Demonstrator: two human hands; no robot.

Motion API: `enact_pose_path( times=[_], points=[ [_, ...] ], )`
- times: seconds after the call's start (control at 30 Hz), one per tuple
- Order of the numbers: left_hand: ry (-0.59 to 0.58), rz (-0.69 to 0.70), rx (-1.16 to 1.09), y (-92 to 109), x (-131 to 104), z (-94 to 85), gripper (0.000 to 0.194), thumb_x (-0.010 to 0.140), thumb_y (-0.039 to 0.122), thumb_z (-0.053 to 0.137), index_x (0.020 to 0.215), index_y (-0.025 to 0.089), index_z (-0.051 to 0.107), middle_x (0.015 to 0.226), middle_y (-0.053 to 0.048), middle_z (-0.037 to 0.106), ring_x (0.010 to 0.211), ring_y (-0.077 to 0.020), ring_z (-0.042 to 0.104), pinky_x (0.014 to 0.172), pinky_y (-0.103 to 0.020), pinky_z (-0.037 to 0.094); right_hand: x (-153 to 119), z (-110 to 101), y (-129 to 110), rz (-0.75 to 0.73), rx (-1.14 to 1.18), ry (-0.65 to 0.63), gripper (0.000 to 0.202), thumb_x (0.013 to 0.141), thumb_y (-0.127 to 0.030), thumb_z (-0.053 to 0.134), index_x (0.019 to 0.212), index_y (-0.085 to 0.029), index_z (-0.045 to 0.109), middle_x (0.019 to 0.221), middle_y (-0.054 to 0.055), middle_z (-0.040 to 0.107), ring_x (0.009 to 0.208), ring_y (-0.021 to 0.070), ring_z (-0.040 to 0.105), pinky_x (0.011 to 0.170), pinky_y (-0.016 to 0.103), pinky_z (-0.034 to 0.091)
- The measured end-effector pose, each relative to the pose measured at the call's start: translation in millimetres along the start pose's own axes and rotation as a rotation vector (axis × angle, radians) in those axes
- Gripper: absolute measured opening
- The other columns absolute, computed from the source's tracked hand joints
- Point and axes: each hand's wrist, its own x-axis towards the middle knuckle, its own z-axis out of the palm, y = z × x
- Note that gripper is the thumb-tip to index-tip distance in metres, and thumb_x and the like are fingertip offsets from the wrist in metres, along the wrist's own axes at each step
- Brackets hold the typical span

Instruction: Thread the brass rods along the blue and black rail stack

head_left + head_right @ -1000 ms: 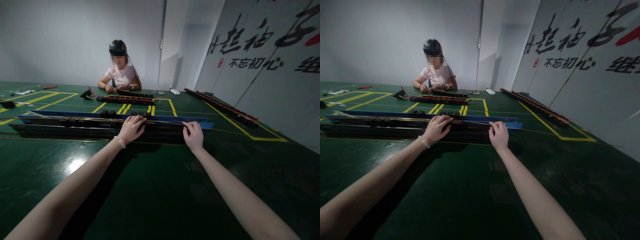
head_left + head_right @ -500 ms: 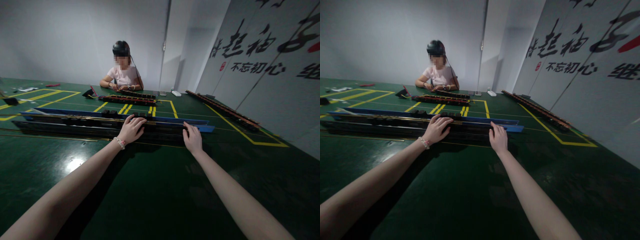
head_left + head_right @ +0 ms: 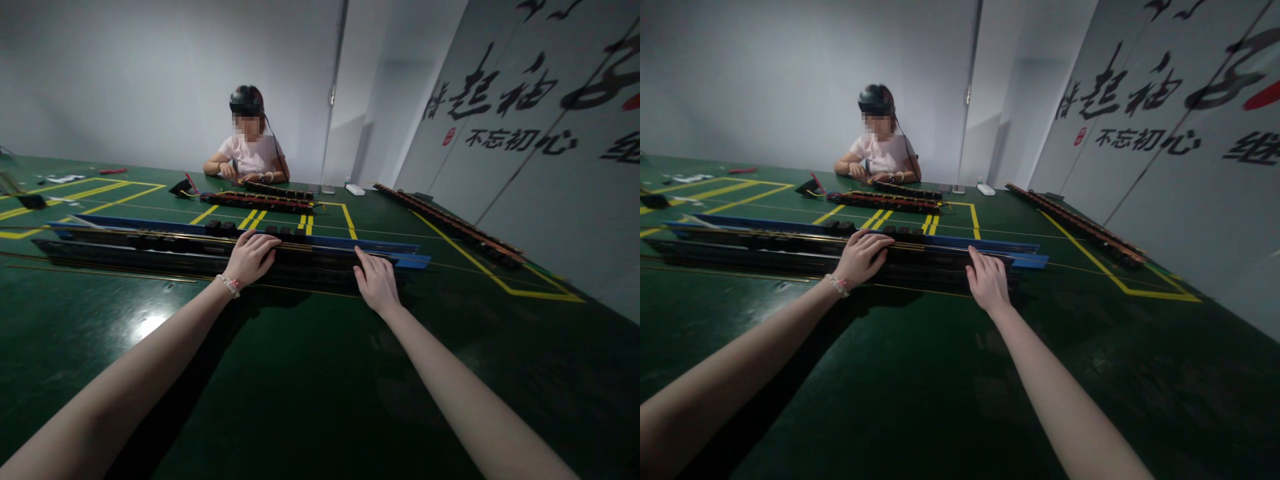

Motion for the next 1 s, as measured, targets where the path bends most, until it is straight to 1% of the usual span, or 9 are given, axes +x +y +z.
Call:
enact_pose_path(
  times=[0.07,0.2,0.27,0.33,0.5,0.57,0.7,0.83,1.0],
  points=[
    [-0.003,-0.009,-0.011,-1.2,-0.1,-0.2,0.031,0.091,0.024,0.039,0.116,0.023,0.057,0.118,-0.002,0.065,0.108,-0.0174,0.058,0.106,-0.041,0.034,-0.5,2.5,5.0,0.088,0.001,0.073,0.042,0.096,-0.035,0.034,0.129,-0.016,0.051,0.116,0.010,0.067,0.105,0.0218,0.058,0.096,0.040,0.035],
    [-0.011,-0.025,-0.033,-4.3,-1.0,0.6,0.033,0.090,0.025,0.039,0.117,0.022,0.057,0.119,-0.005,0.063,0.109,-0.0190,0.057,0.102,-0.041,0.038,-2.1,8.1,18.8,0.332,0.007,0.259,0.031,0.091,-0.030,0.041,0.113,-0.019,0.059,0.102,0.008,0.071,0.097,0.0235,0.058,0.094,0.044,0.034],
    [-0.003,-0.033,-0.035,-6.7,-2.5,1.0,0.033,0.090,0.026,0.038,0.116,0.022,0.058,0.118,-0.007,0.062,0.111,-0.0203,0.056,0.101,-0.042,0.039,-2.7,9.5,22.6,0.371,-0.005,0.304,0.029,0.089,-0.029,0.042,0.110,-0.019,0.060,0.100,0.008,0.071,0.097,0.0248,0.057,0.093,0.045,0.034],
    [0.008,-0.042,-0.035,-9.0,-4.6,1.1,0.033,0.090,0.027,0.038,0.116,0.021,0.058,0.116,-0.008,0.061,0.111,-0.0212,0.055,0.099,-0.043,0.040,-2.8,9.6,22.6,0.325,-0.012,0.297,0.030,0.089,-0.030,0.042,0.111,-0.020,0.060,0.102,0.009,0.069,0.099,0.0256,0.056,0.092,0.045,0.035],
    [0.021,-0.047,0.006,-13.5,-8.1,-2.2,0.034,0.090,0.027,0.040,0.119,0.020,0.055,0.113,-0.008,0.062,0.109,-0.0208,0.054,0.103,-0.042,0.036,-1.8,5.5,14.1,0.158,0.005,0.173,0.039,0.092,-0.031,0.037,0.123,-0.017,0.056,0.107,0.013,0.065,0.103,0.0258,0.055,0.090,0.043,0.039],
    [0.014,-0.033,0.025,-16.5,-9.8,-5.5,0.034,0.089,0.027,0.040,0.119,0.022,0.056,0.112,-0.007,0.062,0.108,-0.0205,0.055,0.104,-0.043,0.035,-1.4,3.2,10.9,0.139,0.004,0.134,0.041,0.094,-0.032,0.035,0.126,-0.015,0.054,0.109,0.014,0.064,0.104,0.0259,0.054,0.090,0.043,0.039],
    [0.000,-0.016,0.037,-26.3,-17.0,-12.7,0.035,0.090,0.027,0.040,0.121,0.022,0.056,0.115,-0.006,0.063,0.108,-0.0208,0.055,0.100,-0.041,0.039,-0.8,-0.1,5.7,0.079,0.009,0.080,0.043,0.095,-0.033,0.033,0.130,-0.016,0.052,0.109,0.012,0.065,0.107,0.0250,0.054,0.095,0.044,0.038],
    [-0.022,-0.029,0.028,-35.5,-25.0,-15.3,0.038,0.091,0.027,0.038,0.126,0.022,0.053,0.121,-0.008,0.059,0.113,-0.0216,0.053,0.099,-0.041,0.040,-0.2,-1.0,2.9,0.022,0.005,0.043,0.045,0.095,-0.032,0.033,0.134,-0.015,0.049,0.112,0.012,0.065,0.108,0.0243,0.054,0.098,0.044,0.036],
    [0.018,-0.052,0.052,-43.0,-29.8,-14.1,0.039,0.091,0.025,0.037,0.126,0.021,0.053,0.119,-0.008,0.061,0.113,-0.0206,0.055,0.104,-0.042,0.036,-0.3,0.1,0.7,-0.061,-0.010,-0.018,0.049,0.097,-0.031,0.029,0.141,-0.014,0.041,0.125,0.011,0.062,0.111,0.0225,0.053,0.100,0.043,0.034]
  ],
)
